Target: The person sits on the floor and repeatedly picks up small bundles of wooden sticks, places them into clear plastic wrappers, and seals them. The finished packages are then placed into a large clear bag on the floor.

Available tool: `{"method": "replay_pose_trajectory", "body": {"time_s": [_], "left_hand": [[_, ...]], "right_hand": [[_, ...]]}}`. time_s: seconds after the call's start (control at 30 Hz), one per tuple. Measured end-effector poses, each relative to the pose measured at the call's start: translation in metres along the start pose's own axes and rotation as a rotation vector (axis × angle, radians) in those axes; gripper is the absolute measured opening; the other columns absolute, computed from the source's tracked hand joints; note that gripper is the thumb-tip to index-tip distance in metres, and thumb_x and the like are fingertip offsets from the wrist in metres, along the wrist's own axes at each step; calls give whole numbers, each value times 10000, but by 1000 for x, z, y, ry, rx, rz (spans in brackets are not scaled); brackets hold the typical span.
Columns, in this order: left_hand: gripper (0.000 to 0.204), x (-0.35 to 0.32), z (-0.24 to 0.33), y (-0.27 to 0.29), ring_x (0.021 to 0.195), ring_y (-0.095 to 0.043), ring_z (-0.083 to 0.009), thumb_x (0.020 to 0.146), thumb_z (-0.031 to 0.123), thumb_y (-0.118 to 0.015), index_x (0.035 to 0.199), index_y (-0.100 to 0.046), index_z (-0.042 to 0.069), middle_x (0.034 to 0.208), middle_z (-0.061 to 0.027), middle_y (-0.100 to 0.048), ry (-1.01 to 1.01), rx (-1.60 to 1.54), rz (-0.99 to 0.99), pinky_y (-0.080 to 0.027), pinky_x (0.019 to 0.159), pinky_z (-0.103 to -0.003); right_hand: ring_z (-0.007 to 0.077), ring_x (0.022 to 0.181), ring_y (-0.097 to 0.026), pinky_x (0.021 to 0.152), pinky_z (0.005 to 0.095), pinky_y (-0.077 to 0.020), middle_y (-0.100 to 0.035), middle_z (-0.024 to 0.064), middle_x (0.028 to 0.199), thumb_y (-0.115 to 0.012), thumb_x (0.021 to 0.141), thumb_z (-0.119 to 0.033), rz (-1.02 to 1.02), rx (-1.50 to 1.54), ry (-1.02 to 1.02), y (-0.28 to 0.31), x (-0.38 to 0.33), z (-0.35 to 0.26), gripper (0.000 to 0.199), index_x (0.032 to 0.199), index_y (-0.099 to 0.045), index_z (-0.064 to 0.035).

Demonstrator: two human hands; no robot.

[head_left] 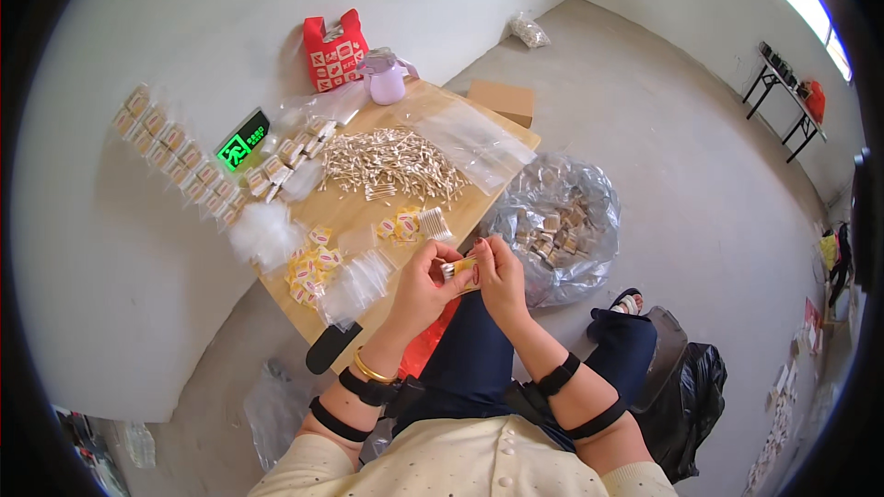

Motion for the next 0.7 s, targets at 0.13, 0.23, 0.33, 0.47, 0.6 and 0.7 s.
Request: {"method": "replay_pose_trajectory", "body": {"time_s": [0.13,0.23,0.33,0.47,0.6,0.7], "left_hand": [[149,3,2,-3,642,-576,-28,869,125,-683,917,-579,29,707,5,-617,80,23,19,-441,578,-186],[115,5,7,0,626,-580,-30,878,121,-665,870,-623,14,680,-11,-637,13,167,64,-446,581,-189],[108,10,8,3,638,-575,-26,886,113,-649,856,-657,10,716,-28,-659,-127,364,101,-446,572,-199],[145,16,-6,4,658,-599,-53,894,133,-638,862,-671,-4,733,-32,-668,-89,247,161,-461,589,-221],[171,27,-32,18,689,-620,-72,894,166,-641,871,-678,1,740,-32,-670,43,-127,299,-475,612,-231],[157,50,-66,60,670,-610,-76,893,168,-637,884,-681,17,748,-38,-674,52,-60,487,-467,611,-228]], "right_hand": [[109,536,-418,501,284,-365,-481,73,580,-509,989,-244,57,-88,66,11,-3,13,309,801,-523,1],[123,546,-400,506,300,-362,-472,96,590,-510,987,-239,48,-83,40,11,-2,19,313,798,-514,10],[125,549,-396,506,303,-357,-466,99,592,-507,988,-236,45,-43,1,11,-1,22,313,793,-513,10],[116,556,-385,512,294,-350,-448,79,590,-501,991,-230,26,-93,-29,11,1,28,311,789,-508,7],[94,592,-381,536,279,-351,-433,44,620,-496,993,-225,34,-61,-40,15,6,45,309,781,-501,0],[65,637,-397,573,259,-363,-458,-11,682,-491,997,-210,74,49,-113,30,16,57,293,781,-519,-14]]}}
Point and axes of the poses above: each hand's wrist, its own x-axis towards the middle knuckle, its own y-axis out of the back of the hand, z = x × y, the point moved 5 cm from there along x, towards the middle knuckle
